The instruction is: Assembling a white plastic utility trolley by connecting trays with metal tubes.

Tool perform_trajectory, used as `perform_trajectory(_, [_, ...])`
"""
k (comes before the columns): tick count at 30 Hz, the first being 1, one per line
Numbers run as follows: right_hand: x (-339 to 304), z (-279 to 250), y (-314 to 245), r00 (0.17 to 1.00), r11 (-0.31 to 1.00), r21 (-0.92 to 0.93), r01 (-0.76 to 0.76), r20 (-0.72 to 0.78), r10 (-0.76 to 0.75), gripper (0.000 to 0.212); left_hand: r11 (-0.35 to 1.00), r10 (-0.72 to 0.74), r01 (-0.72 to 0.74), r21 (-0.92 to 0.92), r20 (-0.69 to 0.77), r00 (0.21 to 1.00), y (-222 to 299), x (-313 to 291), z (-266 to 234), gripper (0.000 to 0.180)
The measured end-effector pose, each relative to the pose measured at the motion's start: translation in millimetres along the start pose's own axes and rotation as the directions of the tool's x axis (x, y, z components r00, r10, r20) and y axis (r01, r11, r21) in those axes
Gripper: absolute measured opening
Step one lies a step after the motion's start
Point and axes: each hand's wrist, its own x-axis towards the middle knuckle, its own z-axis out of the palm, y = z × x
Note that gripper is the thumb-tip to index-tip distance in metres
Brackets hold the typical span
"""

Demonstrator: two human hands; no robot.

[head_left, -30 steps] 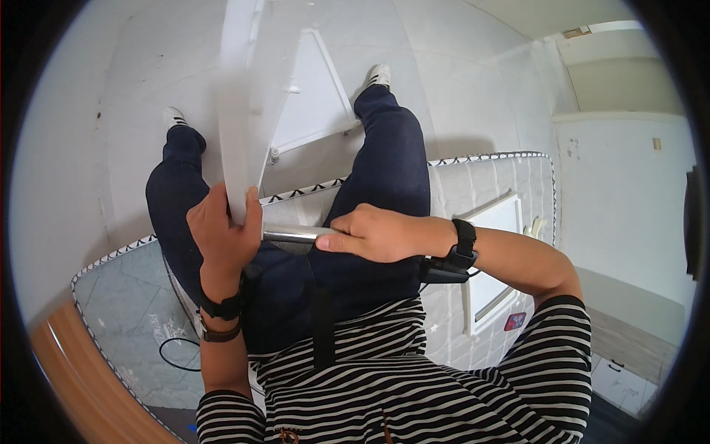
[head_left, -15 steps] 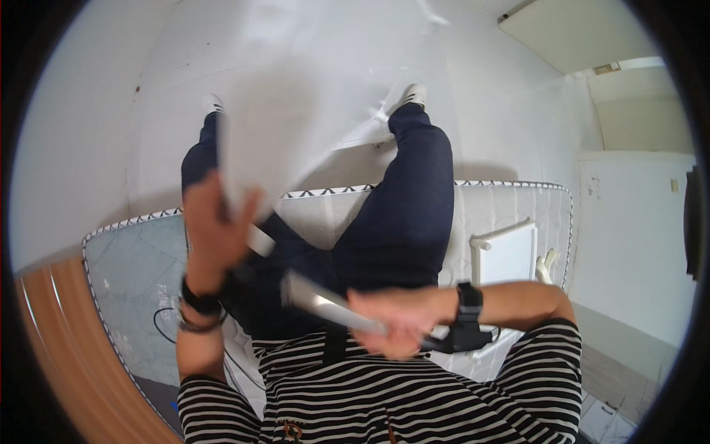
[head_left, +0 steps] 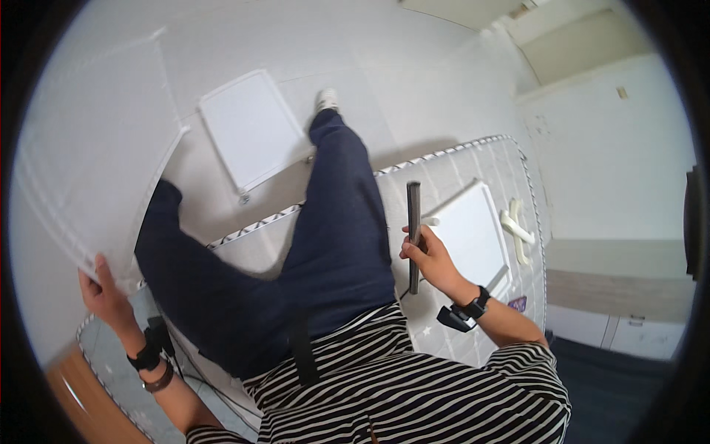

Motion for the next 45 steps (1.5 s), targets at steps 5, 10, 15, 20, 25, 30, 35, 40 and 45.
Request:
perform_trajectory(5, [-59.7, -43.6, 134.8, 0.911, 0.821, -0.542, -0.180, -0.406, -0.068, 0.031, 0.945, -0.127, 0.128, -0.301, 0.023, 0.992, -17.1, 11.0, 35.5, 0.024])
perform_trajectory(10, [-109.0, -41.8, 196.1, 0.871, 0.732, -0.526, -0.432, -0.455, 0.187, 0.047, 0.972, -0.099, 0.112, -0.204, 0.072, 0.992, -14.4, 20.0, 49.4, 0.023])
perform_trajectory(15, [-85.0, -50.8, 158.3, 0.963, 0.491, -0.850, -0.191, -0.259, -0.075, 0.051, 0.992, 0.123, -0.124, 0.001, 0.140, 0.982, 44.8, 10.7, 72.9, 0.019])
perform_trajectory(20, [10.7, -24.2, -5.9, 0.965, 0.952, -0.288, 0.099, -0.207, -0.163, 0.033, 0.789, 0.456, -0.535, 0.302, 0.295, 0.840, 74.3, 17.6, 87.0, 0.021])
perform_trajectory(25, [90.4, 45.0, -102.3, 0.954, 0.637, 0.770, -0.033, 0.215, -0.211, 0.072, 0.497, 0.672, -0.823, 0.274, 0.479, 0.565, 75.8, 4.1, 87.8, 0.029])
perform_trajectory(30, [126.2, 74.1, -80.7, 0.740, 0.236, 0.819, -0.523, 0.574, -0.350, 0.086, 0.402, 0.524, -0.906, 0.134, 0.777, 0.348, 67.8, -21.7, 53.2, 0.033])
perform_trajectory(35, [114.8, 96.5, -30.0, 0.845, 0.397, 0.816, -0.420, 0.511, -0.155, 0.025, 0.364, 0.401, -0.931, 0.005, 0.902, 0.162, 60.7, -26.6, 47.0, 0.036])
perform_trajectory(40, [113.4, 124.8, -61.5, 0.841, 0.573, 0.697, -0.432, 0.540, -0.023, 0.078, 0.313, 0.234, -0.917, 0.246, 0.916, 0.326, 49.4, -25.6, -2.7, 0.030])
perform_trajectory(45, [111.0, 156.2, -100.9, 0.645, 0.804, 0.568, -0.174, 0.683, -0.343, 0.055, 0.088, 0.454, -0.924, 0.372, 0.810, 0.370, 98.3, -37.4, -78.3, 0.007])
